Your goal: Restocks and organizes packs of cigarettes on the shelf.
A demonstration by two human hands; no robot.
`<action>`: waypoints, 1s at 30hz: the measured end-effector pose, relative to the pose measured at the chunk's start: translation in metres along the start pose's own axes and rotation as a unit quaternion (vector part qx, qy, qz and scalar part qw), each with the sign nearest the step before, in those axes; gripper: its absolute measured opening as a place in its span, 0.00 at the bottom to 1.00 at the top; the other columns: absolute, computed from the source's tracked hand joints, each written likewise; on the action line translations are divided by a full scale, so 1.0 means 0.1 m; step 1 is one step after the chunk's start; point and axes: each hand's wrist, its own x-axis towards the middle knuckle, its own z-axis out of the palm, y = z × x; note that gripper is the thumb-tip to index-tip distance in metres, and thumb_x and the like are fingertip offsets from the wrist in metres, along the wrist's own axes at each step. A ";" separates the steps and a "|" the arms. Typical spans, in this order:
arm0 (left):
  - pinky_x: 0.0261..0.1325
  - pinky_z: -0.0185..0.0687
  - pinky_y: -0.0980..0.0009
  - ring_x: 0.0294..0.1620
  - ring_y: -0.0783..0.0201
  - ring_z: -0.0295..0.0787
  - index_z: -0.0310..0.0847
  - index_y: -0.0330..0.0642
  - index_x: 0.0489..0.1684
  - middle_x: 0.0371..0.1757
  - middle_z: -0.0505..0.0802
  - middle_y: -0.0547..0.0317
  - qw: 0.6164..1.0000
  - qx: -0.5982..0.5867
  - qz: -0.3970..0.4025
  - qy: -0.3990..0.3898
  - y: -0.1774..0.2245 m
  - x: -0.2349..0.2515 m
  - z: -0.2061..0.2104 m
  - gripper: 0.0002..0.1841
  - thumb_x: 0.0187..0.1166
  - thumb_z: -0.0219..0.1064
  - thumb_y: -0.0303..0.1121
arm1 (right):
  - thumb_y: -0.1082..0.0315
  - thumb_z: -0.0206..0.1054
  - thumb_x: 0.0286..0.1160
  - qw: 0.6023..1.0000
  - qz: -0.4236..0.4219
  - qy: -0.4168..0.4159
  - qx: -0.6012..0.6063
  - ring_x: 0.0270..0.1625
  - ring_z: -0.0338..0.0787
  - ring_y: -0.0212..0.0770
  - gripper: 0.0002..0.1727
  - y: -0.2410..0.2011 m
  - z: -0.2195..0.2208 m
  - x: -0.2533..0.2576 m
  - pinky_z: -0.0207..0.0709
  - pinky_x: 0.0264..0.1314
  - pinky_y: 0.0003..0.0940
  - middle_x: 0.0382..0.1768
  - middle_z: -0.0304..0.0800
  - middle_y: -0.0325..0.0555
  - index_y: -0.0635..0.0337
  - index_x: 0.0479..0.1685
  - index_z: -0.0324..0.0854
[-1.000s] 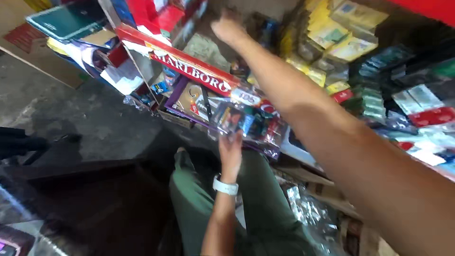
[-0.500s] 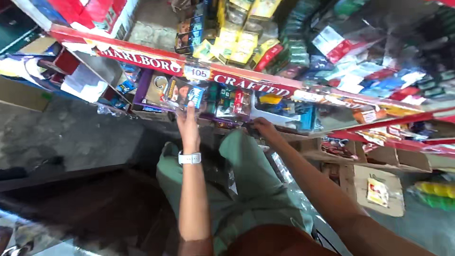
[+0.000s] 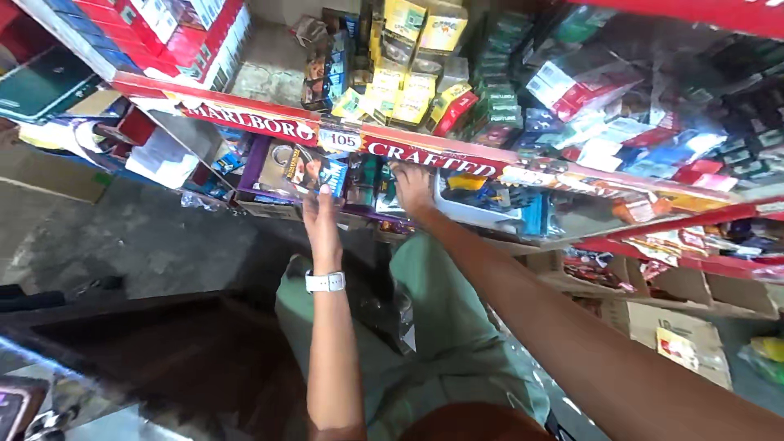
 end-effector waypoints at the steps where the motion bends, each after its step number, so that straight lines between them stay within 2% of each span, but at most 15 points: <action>1: 0.63 0.85 0.63 0.55 0.63 0.89 0.65 0.36 0.77 0.61 0.86 0.51 1.000 -0.007 -0.007 0.004 0.00 0.02 0.02 0.24 0.91 0.56 0.44 | 0.75 0.59 0.83 0.999 0.007 -0.049 -0.022 0.78 0.75 0.75 0.24 0.00 -0.02 0.12 0.61 0.78 0.75 0.75 0.78 0.71 0.68 0.78 0.75; 3: 0.65 0.85 0.62 0.57 0.62 0.88 0.63 0.34 0.78 0.62 0.85 0.48 1.000 -0.016 -0.020 0.005 -0.02 0.07 0.02 0.24 0.91 0.55 0.40 | 0.76 0.57 0.84 0.983 0.061 -0.164 -0.054 0.76 0.77 0.76 0.27 -0.01 -0.04 0.36 0.65 0.76 0.76 0.74 0.78 0.73 0.64 0.84 0.69; 5: 0.67 0.85 0.61 0.58 0.61 0.88 0.62 0.33 0.80 0.63 0.85 0.46 0.999 -0.021 -0.025 0.003 -0.04 0.10 -0.01 0.24 0.91 0.54 0.38 | 0.76 0.56 0.86 0.957 0.128 -0.252 -0.062 0.70 0.81 0.78 0.25 -0.02 -0.02 0.55 0.72 0.68 0.76 0.68 0.82 0.75 0.64 0.82 0.70; 7: 0.67 0.85 0.61 0.57 0.60 0.89 0.61 0.32 0.81 0.63 0.85 0.43 0.999 -0.027 -0.027 0.010 -0.04 0.14 -0.03 0.24 0.92 0.52 0.36 | 0.69 0.47 0.93 0.926 0.204 -0.317 -0.028 0.77 0.76 0.74 0.24 -0.10 -0.10 0.70 0.68 0.74 0.74 0.75 0.78 0.72 0.64 0.83 0.69; 8: 0.66 0.85 0.61 0.57 0.59 0.90 0.59 0.32 0.83 0.63 0.86 0.42 0.999 -0.033 -0.027 0.014 -0.04 0.16 -0.03 0.25 0.92 0.51 0.35 | 0.61 0.43 0.96 0.914 0.246 -0.323 0.014 0.83 0.71 0.71 0.26 -0.16 -0.16 0.76 0.62 0.81 0.72 0.80 0.73 0.70 0.63 0.85 0.68; 9: 0.64 0.87 0.62 0.56 0.60 0.90 0.57 0.32 0.84 0.61 0.86 0.42 0.998 -0.046 -0.025 0.023 -0.04 0.18 -0.03 0.25 0.92 0.49 0.36 | 0.52 0.41 0.96 0.905 0.282 -0.312 0.063 0.88 0.65 0.66 0.31 -0.22 -0.21 0.80 0.55 0.86 0.68 0.84 0.69 0.67 0.62 0.86 0.67; 11: 0.63 0.86 0.64 0.55 0.61 0.90 0.55 0.31 0.84 0.60 0.86 0.44 0.995 -0.089 -0.022 0.034 -0.01 0.21 0.00 0.26 0.92 0.47 0.36 | 0.46 0.40 0.95 0.919 0.250 -0.301 0.056 0.87 0.67 0.64 0.34 -0.32 -0.19 0.88 0.57 0.86 0.68 0.83 0.70 0.66 0.62 0.86 0.68; 13: 0.61 0.87 0.64 0.53 0.61 0.90 0.58 0.31 0.79 0.56 0.88 0.47 0.988 -0.151 -0.015 0.039 0.06 0.23 0.05 0.23 0.89 0.46 0.34 | 0.52 0.42 0.96 0.940 0.147 -0.306 -0.033 0.78 0.78 0.69 0.31 -0.46 -0.15 0.87 0.68 0.76 0.70 0.75 0.79 0.69 0.66 0.81 0.71; 14: 0.61 0.88 0.64 0.52 0.62 0.91 0.61 0.33 0.76 0.54 0.88 0.49 0.983 -0.181 -0.005 0.039 0.12 0.24 0.09 0.21 0.88 0.45 0.33 | 0.55 0.48 0.94 0.948 0.102 -0.298 -0.050 0.78 0.79 0.68 0.28 -0.54 -0.16 0.82 0.68 0.77 0.68 0.74 0.80 0.68 0.67 0.80 0.72; 16: 0.63 0.87 0.62 0.56 0.61 0.90 0.63 0.35 0.76 0.58 0.88 0.50 0.975 -0.221 0.027 0.020 0.26 0.26 0.19 0.20 0.88 0.45 0.33 | 0.60 0.59 0.87 0.968 0.022 -0.249 0.006 0.83 0.71 0.68 0.24 -0.65 -0.18 0.58 0.55 0.85 0.68 0.76 0.78 0.68 0.70 0.72 0.80; 19: 0.69 0.83 0.60 0.64 0.60 0.86 0.61 0.40 0.80 0.67 0.84 0.51 0.972 -0.224 0.063 -0.023 0.54 0.34 0.42 0.23 0.90 0.47 0.38 | 0.61 0.64 0.83 0.965 0.015 -0.216 0.146 0.82 0.75 0.62 0.21 -0.90 -0.32 0.23 0.60 0.87 0.58 0.72 0.84 0.64 0.69 0.63 0.86; 22: 0.69 0.83 0.62 0.66 0.60 0.85 0.63 0.48 0.82 0.70 0.83 0.54 0.974 -0.212 0.068 -0.040 0.84 0.50 0.67 0.24 0.92 0.50 0.45 | 0.66 0.63 0.85 0.923 0.093 -0.236 0.289 0.75 0.82 0.54 0.18 -1.15 -0.58 0.11 0.70 0.82 0.45 0.69 0.85 0.65 0.72 0.64 0.84; 25: 0.69 0.84 0.57 0.63 0.54 0.86 0.61 0.33 0.76 0.63 0.82 0.45 0.954 -0.272 0.110 -0.054 1.18 0.79 0.92 0.19 0.93 0.45 0.34 | 0.66 0.62 0.87 0.896 0.135 -0.218 0.362 0.64 0.89 0.46 0.17 -1.27 -0.77 0.06 0.78 0.73 0.40 0.61 0.89 0.61 0.70 0.64 0.83; 27: 0.67 0.85 0.58 0.61 0.53 0.87 0.62 0.32 0.73 0.62 0.83 0.44 0.949 -0.289 0.119 -0.049 1.38 0.81 0.96 0.18 0.93 0.46 0.33 | 0.66 0.60 0.88 0.871 0.152 -0.177 0.433 0.57 0.90 0.41 0.17 -1.34 -0.87 0.04 0.81 0.66 0.37 0.56 0.91 0.58 0.71 0.62 0.83; 30: 0.70 0.85 0.55 0.64 0.49 0.87 0.63 0.33 0.72 0.62 0.84 0.42 0.940 -0.317 0.119 -0.031 1.46 0.61 0.86 0.17 0.93 0.46 0.33 | 0.64 0.49 0.94 0.752 0.199 -0.144 0.612 0.49 0.90 0.35 0.20 -1.46 -0.96 0.07 0.85 0.57 0.32 0.50 0.89 0.51 0.72 0.63 0.78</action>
